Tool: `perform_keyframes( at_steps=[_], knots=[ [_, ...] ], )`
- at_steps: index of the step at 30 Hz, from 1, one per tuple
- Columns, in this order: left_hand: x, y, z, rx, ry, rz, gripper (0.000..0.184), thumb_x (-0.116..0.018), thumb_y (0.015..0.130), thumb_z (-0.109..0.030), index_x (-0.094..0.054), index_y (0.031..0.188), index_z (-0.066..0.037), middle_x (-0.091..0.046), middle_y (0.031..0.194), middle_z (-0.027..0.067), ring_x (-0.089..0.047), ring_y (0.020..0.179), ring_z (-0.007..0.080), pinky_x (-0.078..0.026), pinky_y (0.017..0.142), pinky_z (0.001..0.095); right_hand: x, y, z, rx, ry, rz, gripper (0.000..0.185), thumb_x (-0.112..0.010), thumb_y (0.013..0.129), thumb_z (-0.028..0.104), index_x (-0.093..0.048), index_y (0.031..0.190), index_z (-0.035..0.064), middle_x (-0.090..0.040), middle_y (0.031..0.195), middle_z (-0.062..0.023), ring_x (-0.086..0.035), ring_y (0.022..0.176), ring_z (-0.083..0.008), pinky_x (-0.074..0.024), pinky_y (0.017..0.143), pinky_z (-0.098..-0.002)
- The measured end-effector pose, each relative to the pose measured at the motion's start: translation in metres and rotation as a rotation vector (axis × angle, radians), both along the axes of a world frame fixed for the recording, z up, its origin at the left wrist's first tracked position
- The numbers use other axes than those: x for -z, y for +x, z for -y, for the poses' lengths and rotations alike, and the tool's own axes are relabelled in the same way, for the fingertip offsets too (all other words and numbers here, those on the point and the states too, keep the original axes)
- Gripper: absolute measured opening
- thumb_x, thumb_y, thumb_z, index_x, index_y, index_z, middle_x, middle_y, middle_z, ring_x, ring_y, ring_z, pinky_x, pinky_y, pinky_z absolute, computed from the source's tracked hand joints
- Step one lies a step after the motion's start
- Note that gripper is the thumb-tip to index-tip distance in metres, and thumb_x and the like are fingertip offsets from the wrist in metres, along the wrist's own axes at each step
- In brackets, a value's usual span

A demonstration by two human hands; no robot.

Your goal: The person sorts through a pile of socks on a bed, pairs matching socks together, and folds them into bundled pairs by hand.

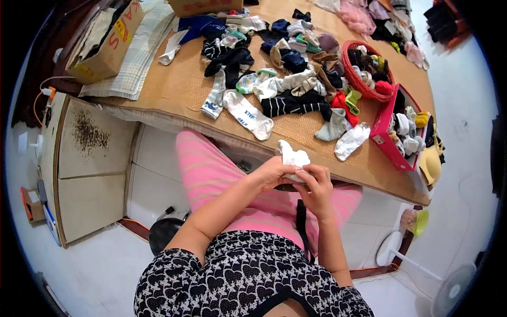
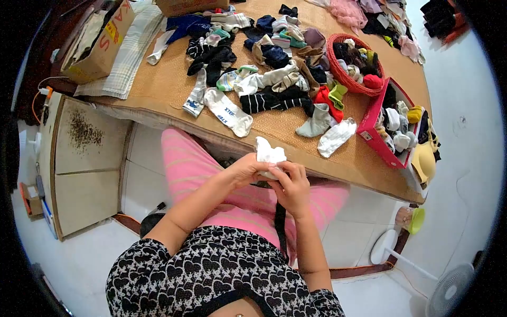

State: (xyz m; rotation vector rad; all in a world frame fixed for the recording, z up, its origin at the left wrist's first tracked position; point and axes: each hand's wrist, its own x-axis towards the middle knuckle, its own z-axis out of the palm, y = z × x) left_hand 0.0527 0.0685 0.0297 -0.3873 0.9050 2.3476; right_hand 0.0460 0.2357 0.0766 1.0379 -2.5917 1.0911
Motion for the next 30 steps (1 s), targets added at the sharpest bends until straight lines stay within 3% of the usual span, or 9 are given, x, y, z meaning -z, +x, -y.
perform_keyframes(
  at_steps=[7, 10, 13, 17, 18, 19, 22, 25, 30],
  knots=[
    [0.021, 0.005, -0.011, 0.051, 0.058, 0.142, 0.033, -0.055, 0.081, -0.011, -0.052, 0.111, 0.002, -0.061, 0.102, 0.0098, -0.062, 0.089, 0.02, -0.053, 0.082, 0.0363, 0.002, -0.003, -0.007, 0.022, 0.028, 0.073, 0.017, -0.07, 0.067, 0.005, -0.063, 0.084, 0.0056, -0.053, 0.073, -0.0072, -0.053, 0.066, -0.0243, -0.0441, 0.058, -0.0349],
    [0.021, 0.005, -0.008, 0.056, 0.183, 0.17, 0.032, -0.054, 0.083, -0.013, -0.052, 0.111, 0.002, -0.061, 0.102, 0.0105, -0.062, 0.09, 0.0207, -0.053, 0.083, 0.0367, 0.005, 0.002, -0.008, 0.109, -0.006, 0.421, 0.018, -0.07, 0.072, 0.014, -0.063, 0.081, 0.0, -0.056, 0.069, -0.0089, -0.054, 0.058, -0.0218, -0.0431, 0.055, -0.0321],
    [0.015, 0.006, -0.013, 0.053, 0.063, 0.135, 0.031, -0.056, 0.085, -0.016, -0.053, 0.111, 0.001, -0.061, 0.102, 0.009, -0.062, 0.09, 0.0201, -0.053, 0.083, 0.0366, 0.02, 0.003, -0.015, 0.325, 0.011, 0.812, 0.024, -0.069, 0.073, 0.021, -0.065, 0.08, -0.0014, -0.061, 0.067, -0.0105, -0.057, 0.058, -0.0172, -0.0441, 0.056, -0.0302],
    [0.013, 0.009, -0.02, 0.077, 0.002, 0.079, 0.031, -0.059, 0.085, -0.017, -0.055, 0.111, 0.0, -0.061, 0.103, 0.008, -0.062, 0.092, 0.019, -0.053, 0.083, 0.0344, 0.052, -0.003, -0.027, 0.483, -0.042, 0.901, 0.032, -0.067, 0.074, 0.026, -0.065, 0.078, -0.0052, -0.063, 0.062, -0.0077, -0.056, 0.056, -0.0148, -0.0445, 0.057, -0.0299],
    [0.012, 0.009, -0.021, 0.081, -0.05, 0.026, 0.031, -0.061, 0.085, -0.017, -0.056, 0.11, -0.001, -0.062, 0.104, 0.0077, -0.062, 0.093, 0.0184, -0.053, 0.083, 0.0333, 0.051, -0.003, -0.027, 0.509, -0.084, 0.972, 0.029, -0.068, 0.074, 0.021, -0.063, 0.085, -0.0048, -0.063, 0.078, -0.0098, -0.057, 0.068, -0.015, -0.0447, 0.063, -0.0277],
    [0.011, 0.009, -0.021, 0.084, -0.102, -0.027, 0.031, -0.063, 0.084, -0.017, -0.057, 0.109, -0.001, -0.062, 0.105, 0.0074, -0.062, 0.095, 0.0178, -0.053, 0.083, 0.0322, 0.049, -0.001, -0.024, 0.508, -0.086, 0.969, 0.029, -0.068, 0.074, 0.021, -0.063, 0.085, -0.0048, -0.063, 0.078, -0.0098, -0.057, 0.068, -0.015, -0.0447, 0.063, -0.0277],
    [0.005, 0.007, -0.016, -0.002, -0.04, 0.004, 0.033, -0.062, 0.085, -0.015, -0.054, 0.113, 0.0, -0.06, 0.107, 0.0079, -0.061, 0.096, 0.0174, -0.052, 0.083, 0.031, 0.015, 0.008, -0.008, 0.32, -0.249, 0.315, 0.034, -0.069, 0.07, 0.006, -0.059, 0.102, 0.0031, -0.049, 0.113, -0.0136, -0.051, 0.095, -0.0235, -0.0439, 0.077, -0.0309],
    [0.013, 0.007, -0.016, -0.056, 0.001, 0.062, 0.036, -0.059, 0.085, -0.014, -0.05, 0.116, 0.003, -0.059, 0.108, 0.0095, -0.06, 0.097, 0.019, -0.051, 0.085, 0.0328, -0.004, 0.007, -0.006, 0.096, 0.042, -0.01, 0.028, -0.067, 0.07, 0.003, -0.06, 0.098, 0.006, -0.054, 0.108, -0.0108, -0.052, 0.092, -0.028, -0.0455, 0.076, -0.0358],
    [0.013, 0.009, -0.017, -0.009, 0.192, 0.202, 0.036, -0.055, 0.083, -0.013, -0.049, 0.115, 0.003, -0.059, 0.107, 0.0129, -0.061, 0.096, 0.0237, -0.052, 0.085, 0.0391, 0.0, 0.0, -0.011, 0.076, 0.079, 0.003, 0.03, -0.06, 0.06, -0.005, -0.063, 0.087, 0.0076, -0.059, 0.087, -0.0055, -0.053, 0.085, -0.0273, -0.0454, 0.073, -0.0374]
  ],
)
